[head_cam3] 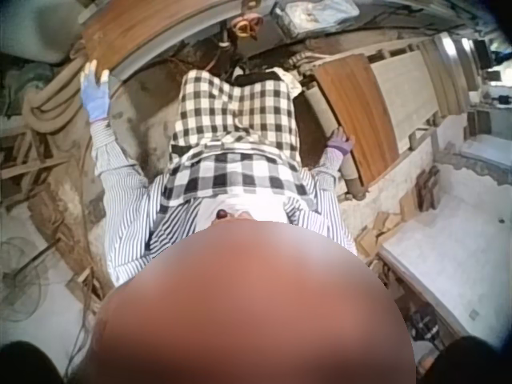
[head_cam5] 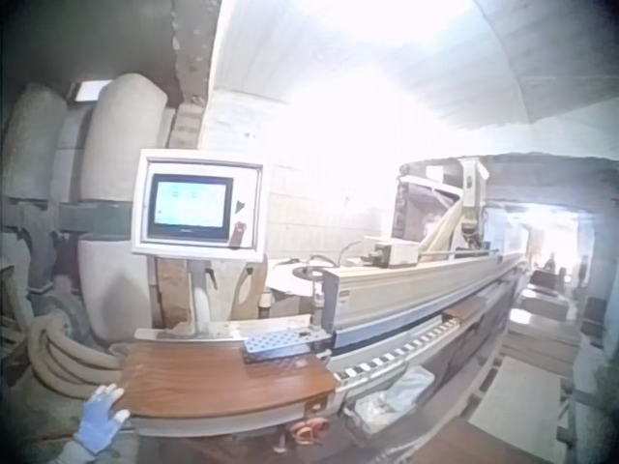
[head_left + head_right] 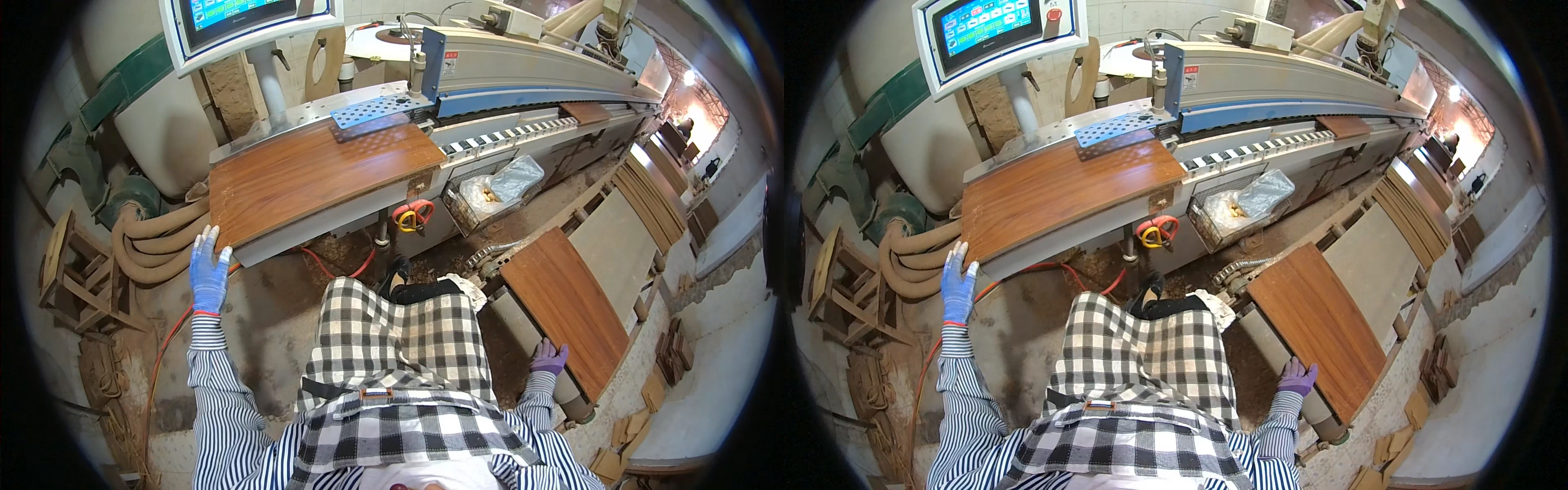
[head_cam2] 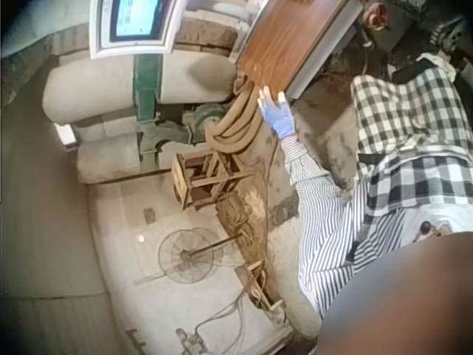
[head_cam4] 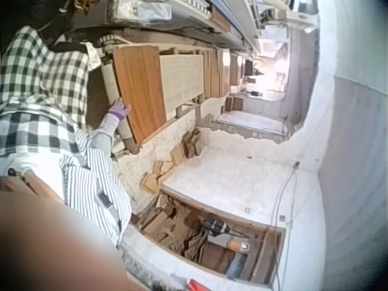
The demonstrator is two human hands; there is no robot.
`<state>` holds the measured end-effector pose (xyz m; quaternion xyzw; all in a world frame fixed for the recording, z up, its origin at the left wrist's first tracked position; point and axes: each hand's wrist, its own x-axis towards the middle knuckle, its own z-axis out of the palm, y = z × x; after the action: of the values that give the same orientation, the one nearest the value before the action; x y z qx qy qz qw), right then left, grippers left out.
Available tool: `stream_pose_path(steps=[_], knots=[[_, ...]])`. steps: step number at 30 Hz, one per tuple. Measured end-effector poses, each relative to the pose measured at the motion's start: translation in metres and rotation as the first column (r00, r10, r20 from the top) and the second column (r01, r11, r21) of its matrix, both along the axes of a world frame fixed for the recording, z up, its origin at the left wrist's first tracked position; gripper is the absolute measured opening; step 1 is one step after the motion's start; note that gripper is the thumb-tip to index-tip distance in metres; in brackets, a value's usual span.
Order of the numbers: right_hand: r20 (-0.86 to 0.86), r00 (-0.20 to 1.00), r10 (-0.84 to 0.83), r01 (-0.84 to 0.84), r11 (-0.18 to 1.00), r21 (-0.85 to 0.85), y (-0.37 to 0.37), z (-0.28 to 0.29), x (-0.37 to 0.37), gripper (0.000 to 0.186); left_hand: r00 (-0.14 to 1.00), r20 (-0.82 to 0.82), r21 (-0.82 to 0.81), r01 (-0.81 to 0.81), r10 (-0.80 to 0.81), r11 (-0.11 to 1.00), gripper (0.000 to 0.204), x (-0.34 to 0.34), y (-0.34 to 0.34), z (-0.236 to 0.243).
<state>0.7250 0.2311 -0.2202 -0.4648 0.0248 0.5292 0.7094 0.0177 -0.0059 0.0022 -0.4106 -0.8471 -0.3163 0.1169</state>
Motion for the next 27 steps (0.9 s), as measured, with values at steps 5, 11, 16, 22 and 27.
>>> stream_pose_path(steps=[5,11,16,22,27], knots=[[-0.010,1.000,0.016,-0.016,1.000,0.024,-0.001,0.001,0.000,0.067,0.998,0.053,0.058,0.034,-0.037,0.998,0.047,-0.005,-0.001,-0.001],[0.000,1.000,0.006,-0.006,1.000,0.014,0.000,0.001,-0.001,0.064,0.997,0.063,0.029,0.039,-0.041,0.999,0.047,-0.004,0.000,0.009],[0.001,1.000,0.001,-0.001,1.000,0.009,0.001,0.000,-0.001,0.064,0.996,0.084,0.003,0.044,-0.044,0.999,0.049,-0.001,0.005,0.019],[0.000,1.000,-0.027,0.027,1.000,0.001,-0.002,0.007,-0.007,0.067,0.997,0.067,-0.012,0.046,-0.045,0.999,0.052,0.003,0.016,0.023],[0.011,1.000,-0.017,0.016,1.000,0.007,-0.001,0.001,-0.002,0.069,0.998,-0.045,-0.077,0.040,-0.043,0.996,0.054,0.013,0.043,0.020]])
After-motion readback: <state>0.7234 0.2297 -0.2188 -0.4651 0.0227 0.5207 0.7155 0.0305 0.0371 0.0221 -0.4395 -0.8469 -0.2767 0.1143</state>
